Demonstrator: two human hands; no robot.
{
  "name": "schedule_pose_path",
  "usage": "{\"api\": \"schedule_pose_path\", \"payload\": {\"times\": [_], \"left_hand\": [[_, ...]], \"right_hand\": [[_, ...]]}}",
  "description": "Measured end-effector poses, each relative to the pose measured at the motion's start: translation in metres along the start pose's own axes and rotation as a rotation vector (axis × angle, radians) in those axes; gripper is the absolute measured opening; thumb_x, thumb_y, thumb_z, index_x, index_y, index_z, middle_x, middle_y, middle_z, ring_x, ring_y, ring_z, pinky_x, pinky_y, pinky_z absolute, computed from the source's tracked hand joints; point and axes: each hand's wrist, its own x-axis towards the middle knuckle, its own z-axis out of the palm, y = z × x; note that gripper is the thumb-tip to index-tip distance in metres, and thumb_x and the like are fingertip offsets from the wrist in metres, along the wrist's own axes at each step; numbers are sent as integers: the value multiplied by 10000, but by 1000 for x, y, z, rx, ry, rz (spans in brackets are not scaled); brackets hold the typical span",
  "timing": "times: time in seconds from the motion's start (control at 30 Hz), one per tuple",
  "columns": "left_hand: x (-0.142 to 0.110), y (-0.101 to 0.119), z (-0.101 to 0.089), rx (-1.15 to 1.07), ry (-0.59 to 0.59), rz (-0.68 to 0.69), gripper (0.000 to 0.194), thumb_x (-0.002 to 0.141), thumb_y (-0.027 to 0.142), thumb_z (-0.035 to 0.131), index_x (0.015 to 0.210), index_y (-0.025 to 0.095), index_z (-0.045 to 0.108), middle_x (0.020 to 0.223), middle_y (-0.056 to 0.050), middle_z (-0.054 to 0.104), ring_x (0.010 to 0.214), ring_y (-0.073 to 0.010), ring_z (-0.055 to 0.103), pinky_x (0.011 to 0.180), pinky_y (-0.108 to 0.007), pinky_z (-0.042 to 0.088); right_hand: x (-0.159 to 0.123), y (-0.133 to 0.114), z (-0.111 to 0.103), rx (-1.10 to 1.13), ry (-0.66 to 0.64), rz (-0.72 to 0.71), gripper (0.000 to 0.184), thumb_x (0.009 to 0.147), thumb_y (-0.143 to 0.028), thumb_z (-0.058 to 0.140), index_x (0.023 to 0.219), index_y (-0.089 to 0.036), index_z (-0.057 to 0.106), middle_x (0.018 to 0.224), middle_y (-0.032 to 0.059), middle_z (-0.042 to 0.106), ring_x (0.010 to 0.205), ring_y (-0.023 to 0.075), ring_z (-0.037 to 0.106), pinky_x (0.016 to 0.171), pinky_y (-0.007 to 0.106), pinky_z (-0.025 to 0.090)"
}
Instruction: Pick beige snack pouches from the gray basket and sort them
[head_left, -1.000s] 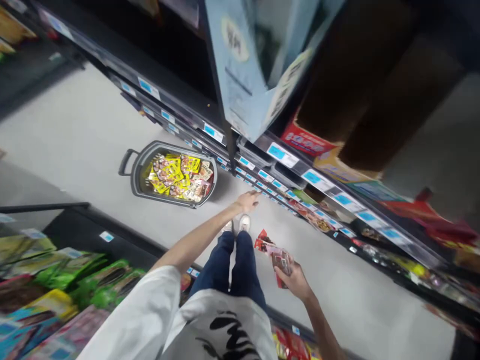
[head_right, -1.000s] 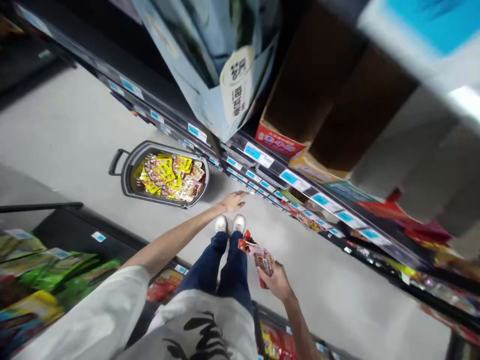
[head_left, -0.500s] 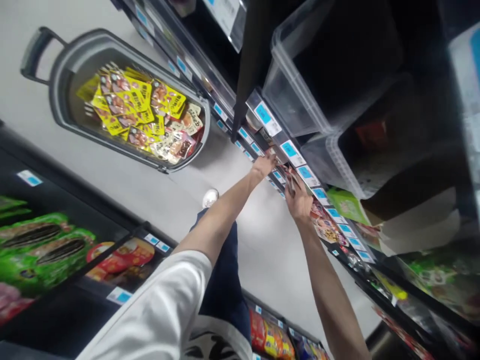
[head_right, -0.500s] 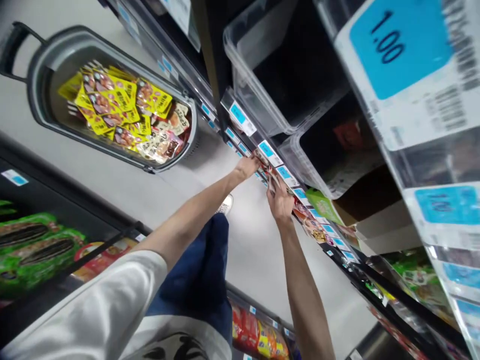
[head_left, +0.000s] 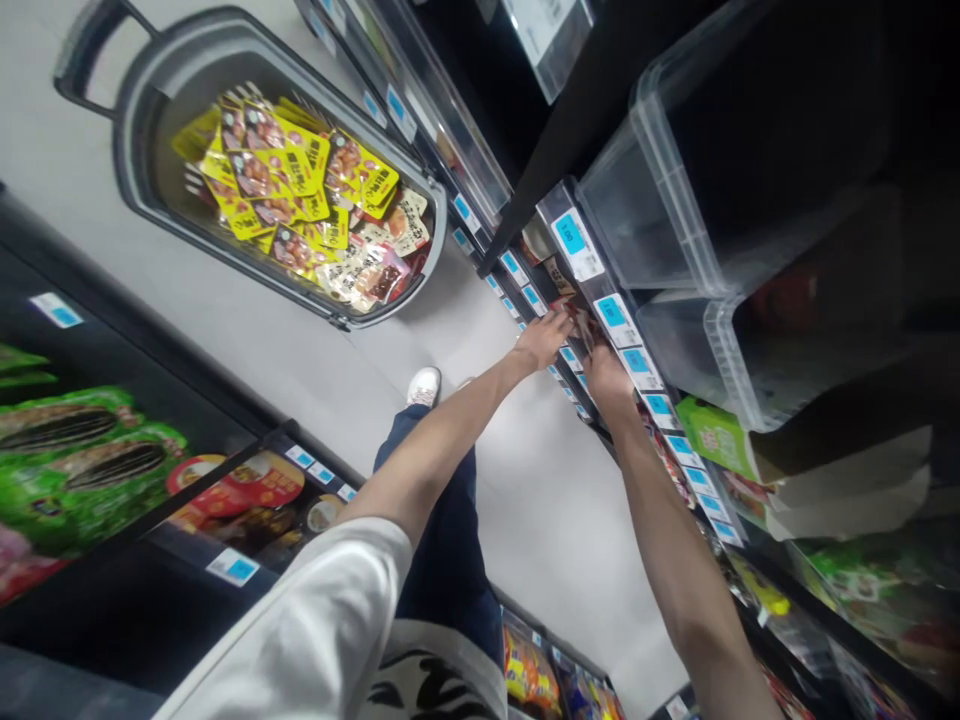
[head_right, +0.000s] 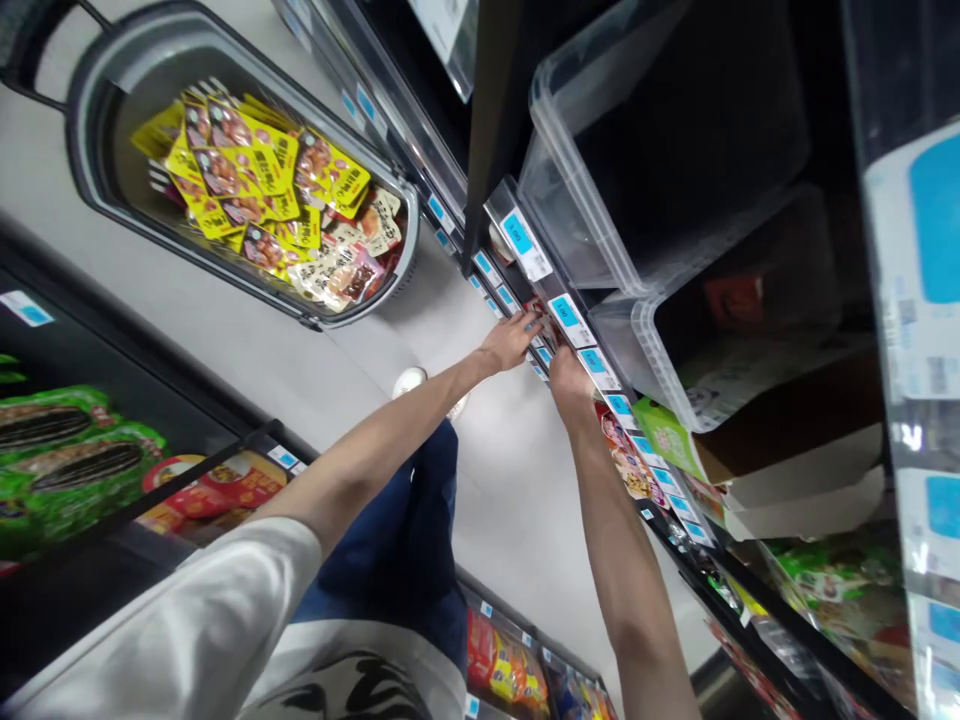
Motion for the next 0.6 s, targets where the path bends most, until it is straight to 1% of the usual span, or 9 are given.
{"api": "schedule_pose_path", "payload": {"times": [0.07, 0.13, 0.27, 0.33, 0.4, 0.43, 0.5, 0.53, 0.6], "left_hand": [[5, 0, 1, -62, 12, -19, 633, 869, 82, 617, 1493, 42, 520, 1587, -255, 456, 1461, -370, 437, 1113, -454, 470], [9, 1, 2, -84, 46, -37, 617, 868, 92, 622, 1476, 36, 536, 1605, -266, 430, 1491, -380, 399, 1132, -472, 462], [12, -6, 5, -107, 119, -69, 517, 841, 91, 635, 1355, 28, 631, 1583, -262, 456, 1467, -419, 408, 1139, -523, 466], [11, -15, 10, -172, 171, -48, 481, 812, 59, 627, 1290, 62, 675, 1560, -225, 491, 1435, -404, 444, 1147, -519, 471], [10, -26, 15, -293, 257, -36, 443, 771, 7, 595, 1181, 117, 723, 1545, -171, 518, 1413, -359, 479, 1177, -494, 458], [9, -32, 18, -376, 309, -58, 421, 751, -15, 574, 1107, 137, 738, 1528, -152, 533, 1397, -332, 503, 1185, -478, 456], [6, -40, 22, -573, 399, -178, 382, 731, -30, 536, 998, 155, 737, 1465, -138, 577, 1315, -282, 579, 1155, -449, 485], [3, -42, 23, -678, 422, -260, 373, 731, -22, 530, 991, 156, 729, 1420, -137, 606, 1251, -260, 620, 1119, -437, 510], [-6, -44, 24, -891, 395, -403, 382, 750, 20, 548, 1072, 153, 705, 1335, -133, 656, 1129, -226, 671, 1033, -411, 553]], "right_hand": [[-7, -7, 0, -56, -63, 64, 444, 999, -144, 433, 1368, 20, 618, 1207, 330, 711, 1119, 401, 716, 987, 499, 550], [-5, -15, -4, -84, -118, 86, 446, 1003, -154, 436, 1380, -1, 618, 1276, 330, 688, 1162, 405, 700, 996, 485, 545], [23, -29, -18, -51, -238, 117, 404, 982, -123, 512, 1354, -64, 660, 1322, 288, 694, 1228, 362, 681, 1045, 420, 524], [36, -32, -25, -17, -312, 133, 417, 958, -93, 555, 1361, -87, 663, 1315, 249, 714, 1238, 333, 684, 1058, 384, 516], [41, -34, -29, 11, -353, 115, 424, 939, -94, 590, 1356, -90, 667, 1311, 229, 721, 1249, 324, 682, 1069, 374, 510], [39, -33, -29, 27, -348, 90, 424, 940, -112, 598, 1358, -87, 665, 1333, 228, 709, 1262, 329, 675, 1081, 382, 506], [30, -31, -28, 68, -301, 33, 445, 949, -166, 611, 1386, -89, 647, 1426, 233, 651, 1305, 347, 649, 1119, 413, 491], [23, -29, -26, 88, -258, 6, 469, 952, -194, 618, 1412, -102, 633, 1486, 230, 607, 1325, 355, 636, 1139, 430, 482], [9, -24, -21, 129, -176, -22, 503, 946, -225, 637, 1442, -143, 618, 1595, 212, 506, 1332, 369, 632, 1161, 466, 474]]}}
